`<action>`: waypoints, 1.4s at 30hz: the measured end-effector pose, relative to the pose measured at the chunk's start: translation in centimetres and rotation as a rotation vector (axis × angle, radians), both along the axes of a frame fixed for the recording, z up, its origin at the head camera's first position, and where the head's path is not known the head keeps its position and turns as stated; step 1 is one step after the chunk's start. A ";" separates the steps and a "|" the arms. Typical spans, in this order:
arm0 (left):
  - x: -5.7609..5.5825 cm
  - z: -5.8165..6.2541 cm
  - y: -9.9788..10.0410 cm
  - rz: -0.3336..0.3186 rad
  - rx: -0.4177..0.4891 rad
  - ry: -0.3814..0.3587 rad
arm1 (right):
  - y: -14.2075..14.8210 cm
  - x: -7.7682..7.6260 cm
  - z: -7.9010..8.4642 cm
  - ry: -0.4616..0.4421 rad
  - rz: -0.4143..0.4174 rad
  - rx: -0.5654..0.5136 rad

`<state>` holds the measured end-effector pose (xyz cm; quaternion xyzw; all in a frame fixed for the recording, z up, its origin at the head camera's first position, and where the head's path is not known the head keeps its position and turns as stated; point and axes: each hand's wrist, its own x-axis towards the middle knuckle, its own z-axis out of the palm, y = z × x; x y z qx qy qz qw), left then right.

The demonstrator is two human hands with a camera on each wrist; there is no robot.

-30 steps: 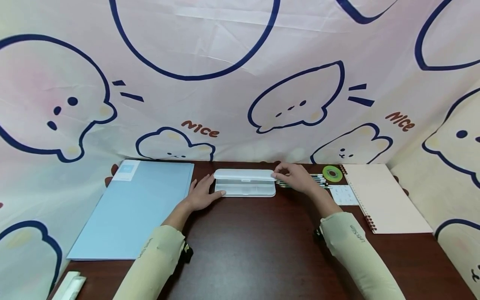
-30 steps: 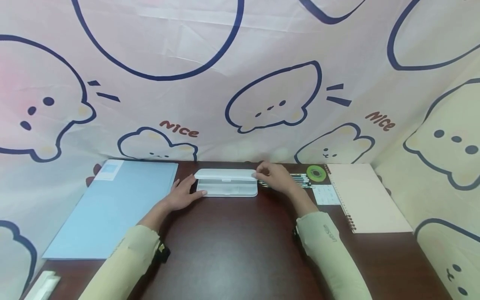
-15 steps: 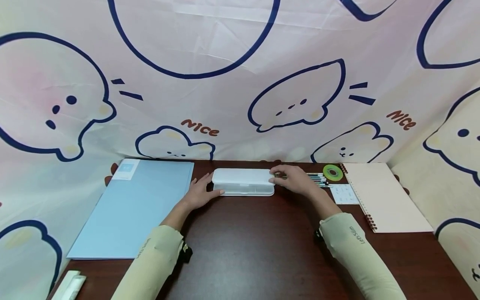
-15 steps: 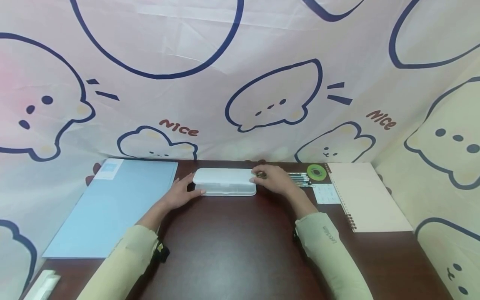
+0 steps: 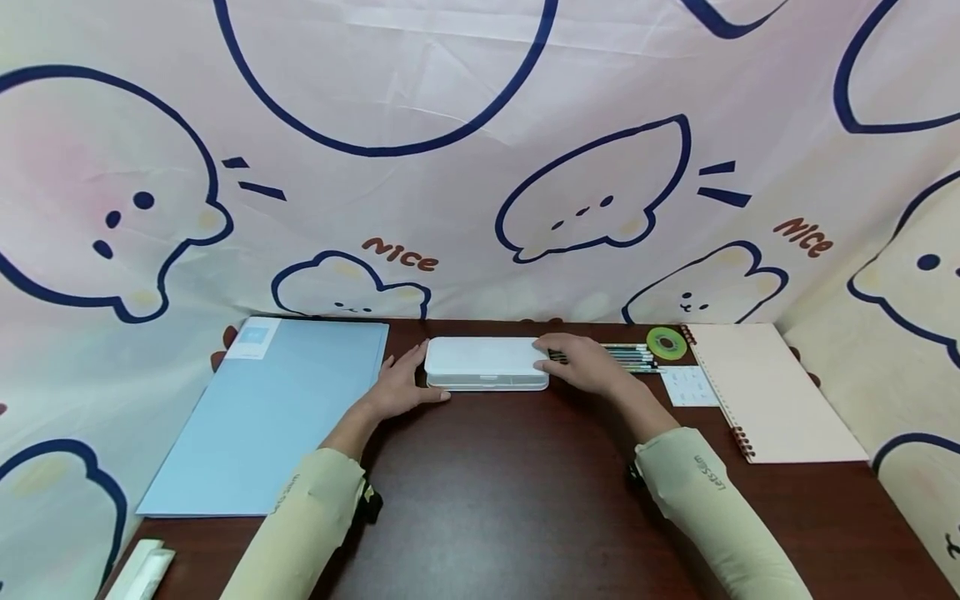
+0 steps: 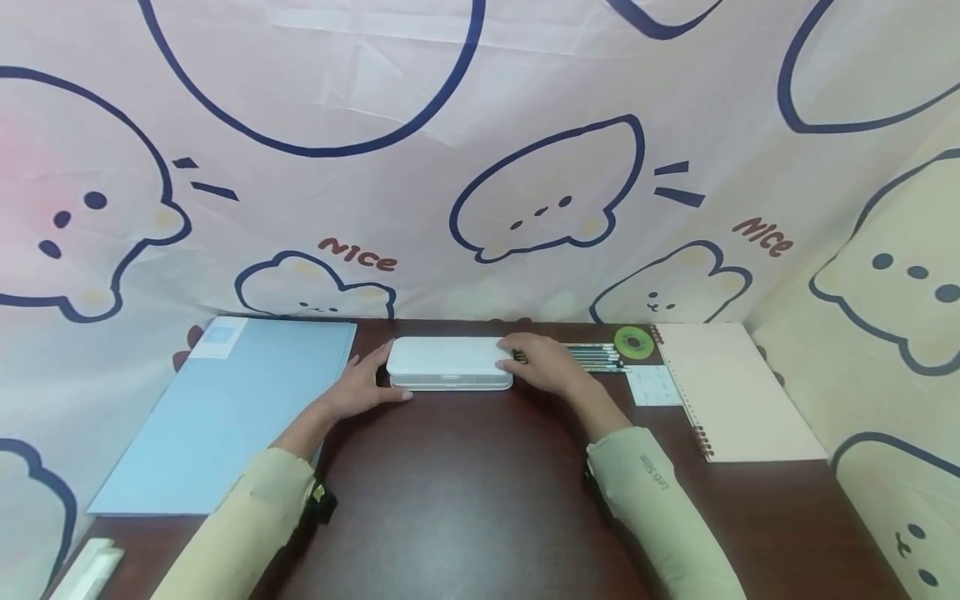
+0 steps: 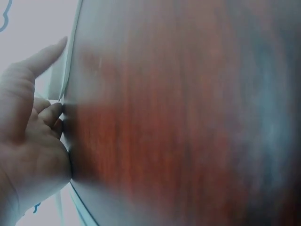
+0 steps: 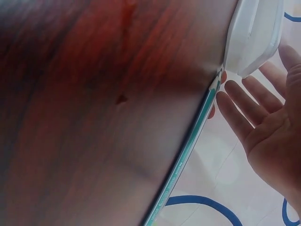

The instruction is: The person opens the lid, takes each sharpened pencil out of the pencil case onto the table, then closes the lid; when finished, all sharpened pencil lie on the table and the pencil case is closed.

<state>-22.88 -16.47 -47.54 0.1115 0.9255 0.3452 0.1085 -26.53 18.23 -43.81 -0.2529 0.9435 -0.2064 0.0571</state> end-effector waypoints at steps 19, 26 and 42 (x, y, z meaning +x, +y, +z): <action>0.4 0.4 0.1 0.005 0.031 0.023 | -0.3 0.2 -0.6 -0.017 -0.035 0.032; 0.5 0.5 0.2 0.001 0.029 0.025 | -0.5 0.4 -0.6 -0.013 -0.040 0.000; 0.3 0.4 0.2 0.005 -0.013 0.033 | -0.7 0.3 -0.5 -0.039 -0.064 0.001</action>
